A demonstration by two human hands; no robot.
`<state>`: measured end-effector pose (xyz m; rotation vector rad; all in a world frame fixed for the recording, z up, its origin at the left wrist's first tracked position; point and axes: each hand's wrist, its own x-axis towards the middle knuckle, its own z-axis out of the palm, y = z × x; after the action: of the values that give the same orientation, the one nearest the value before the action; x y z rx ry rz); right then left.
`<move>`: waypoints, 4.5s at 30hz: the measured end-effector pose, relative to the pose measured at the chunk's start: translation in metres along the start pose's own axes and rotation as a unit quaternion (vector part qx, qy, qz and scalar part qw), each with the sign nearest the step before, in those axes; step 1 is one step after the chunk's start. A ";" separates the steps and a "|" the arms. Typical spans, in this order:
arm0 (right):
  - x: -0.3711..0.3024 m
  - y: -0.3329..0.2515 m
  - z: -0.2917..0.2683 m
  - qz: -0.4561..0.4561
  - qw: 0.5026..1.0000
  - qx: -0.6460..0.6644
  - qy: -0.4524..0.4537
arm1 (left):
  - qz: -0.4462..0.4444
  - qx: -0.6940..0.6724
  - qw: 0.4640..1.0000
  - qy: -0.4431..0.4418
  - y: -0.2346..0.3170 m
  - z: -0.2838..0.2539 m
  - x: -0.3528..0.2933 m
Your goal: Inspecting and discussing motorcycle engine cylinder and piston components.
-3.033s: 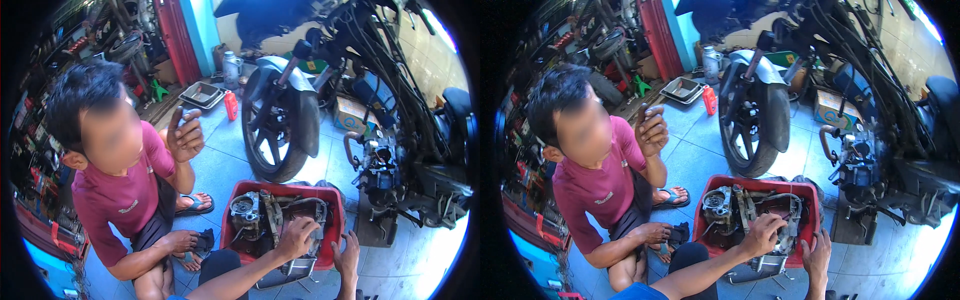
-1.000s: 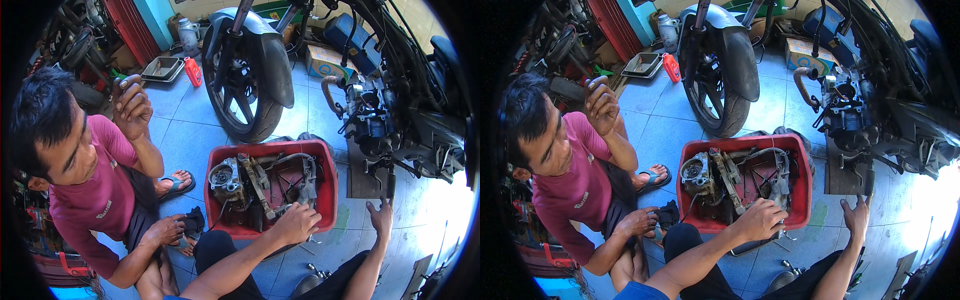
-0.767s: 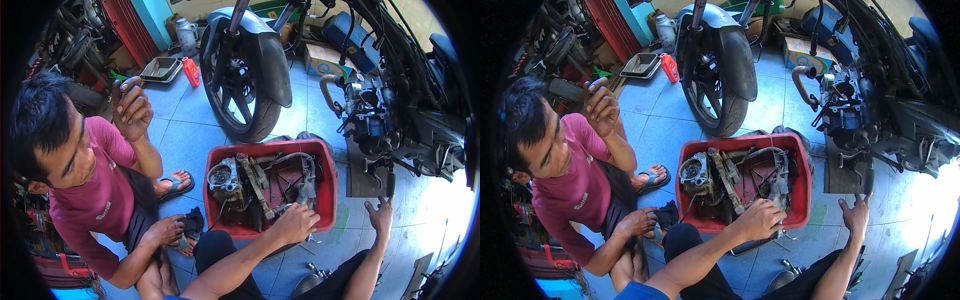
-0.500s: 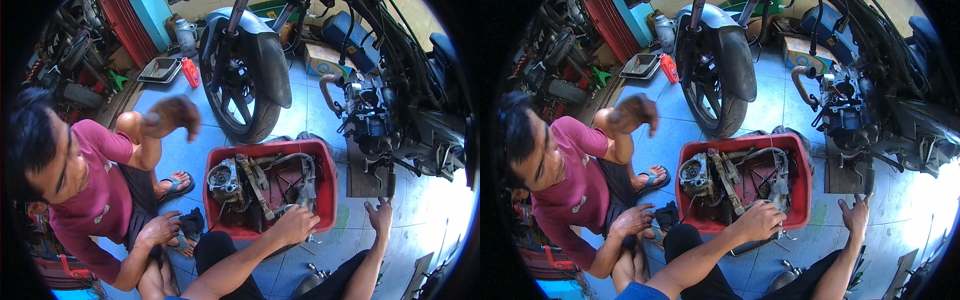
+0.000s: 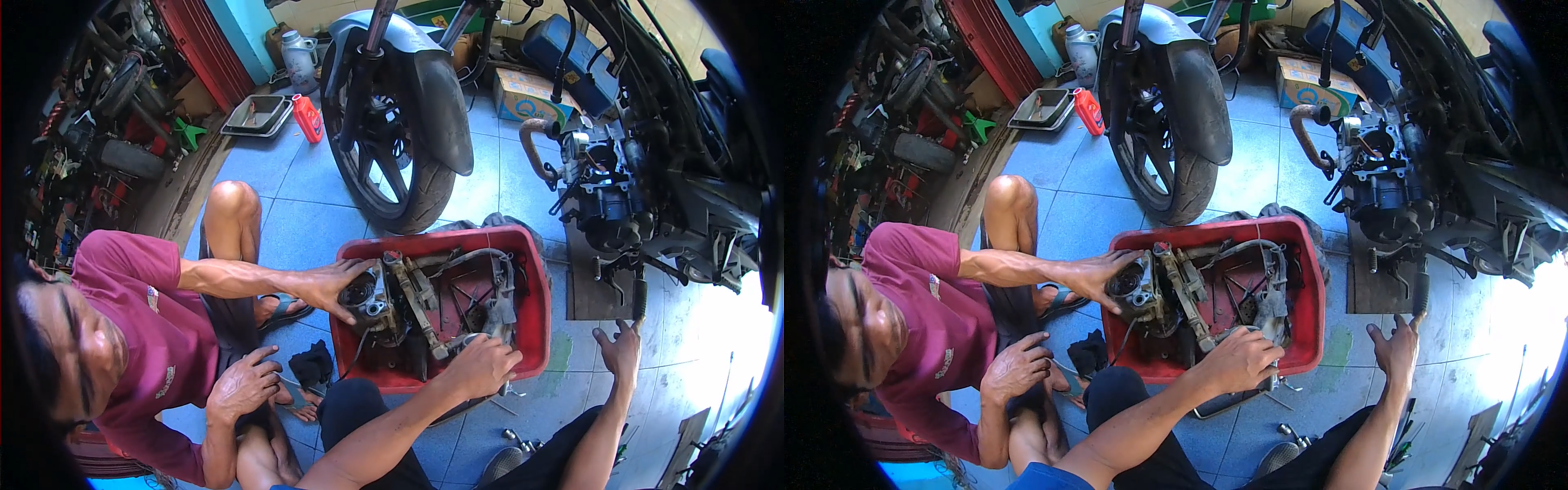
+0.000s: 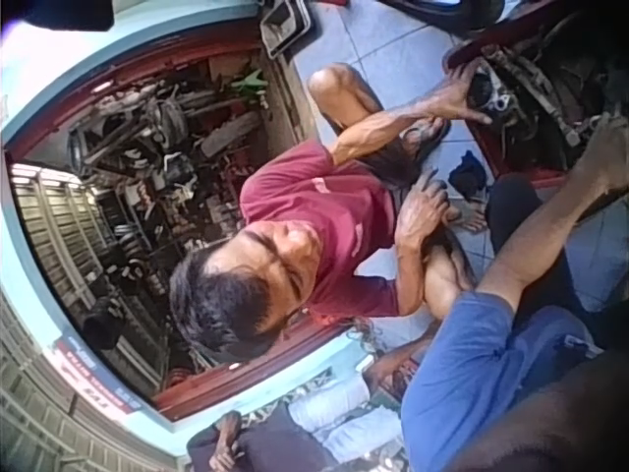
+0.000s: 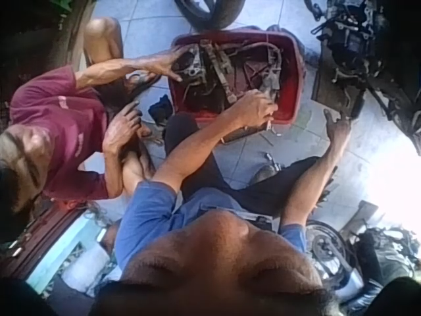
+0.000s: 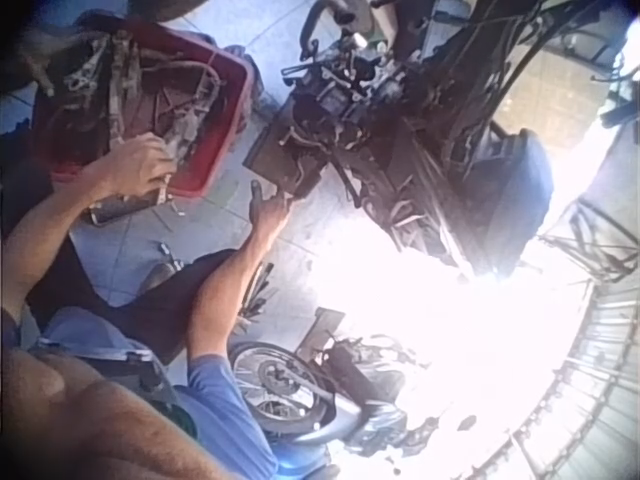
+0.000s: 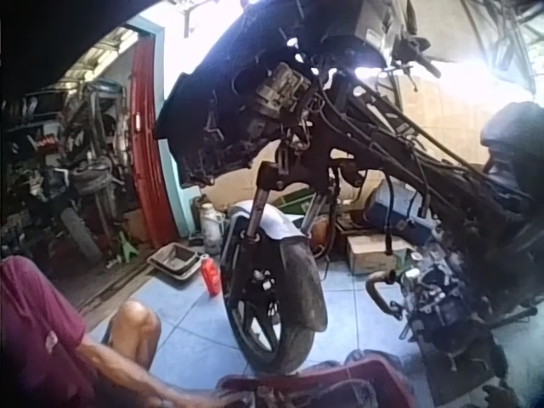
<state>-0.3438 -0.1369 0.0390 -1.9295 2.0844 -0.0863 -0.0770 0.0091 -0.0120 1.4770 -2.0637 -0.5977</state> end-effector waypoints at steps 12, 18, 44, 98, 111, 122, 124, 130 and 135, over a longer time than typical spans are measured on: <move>0.001 0.008 0.002 -0.015 1.000 0.000 0.008 | 0.005 -0.001 1.000 0.000 0.005 -0.004 0.003; -0.001 0.001 -0.004 0.005 1.000 0.017 -0.012 | -0.004 -0.008 1.000 -0.017 0.008 -0.005 0.004; 0.001 0.003 -0.001 0.013 1.000 0.010 -0.011 | 0.179 -0.083 0.967 -0.162 0.076 0.060 -0.023; 0.006 0.016 0.009 -0.006 1.000 -0.016 0.015 | 0.059 -0.001 0.998 -0.037 0.039 -0.018 0.004; -0.037 -0.018 0.016 -0.159 0.983 0.066 -0.065 | -0.381 0.086 0.892 -0.228 0.003 -0.075 -0.053; -0.075 -0.045 0.084 -0.214 0.913 0.076 -0.340 | -0.378 0.080 0.876 -0.287 0.013 -0.040 -0.043; -0.074 -0.044 0.088 -0.209 0.902 0.118 -0.358 | -0.369 0.090 0.881 -0.281 0.012 -0.038 -0.044; -0.068 -0.042 0.096 -0.192 0.906 0.182 -0.332 | -0.356 0.077 0.901 -0.237 0.016 -0.048 -0.036; -0.060 -0.052 0.074 -0.120 0.898 0.279 -0.317 | -0.288 -0.004 0.953 -0.091 -0.001 -0.062 -0.038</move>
<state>-0.2716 -0.0713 -0.0083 -1.5597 1.2204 -0.0803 -0.0264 0.0416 0.0291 2.1022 -1.7339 -0.9928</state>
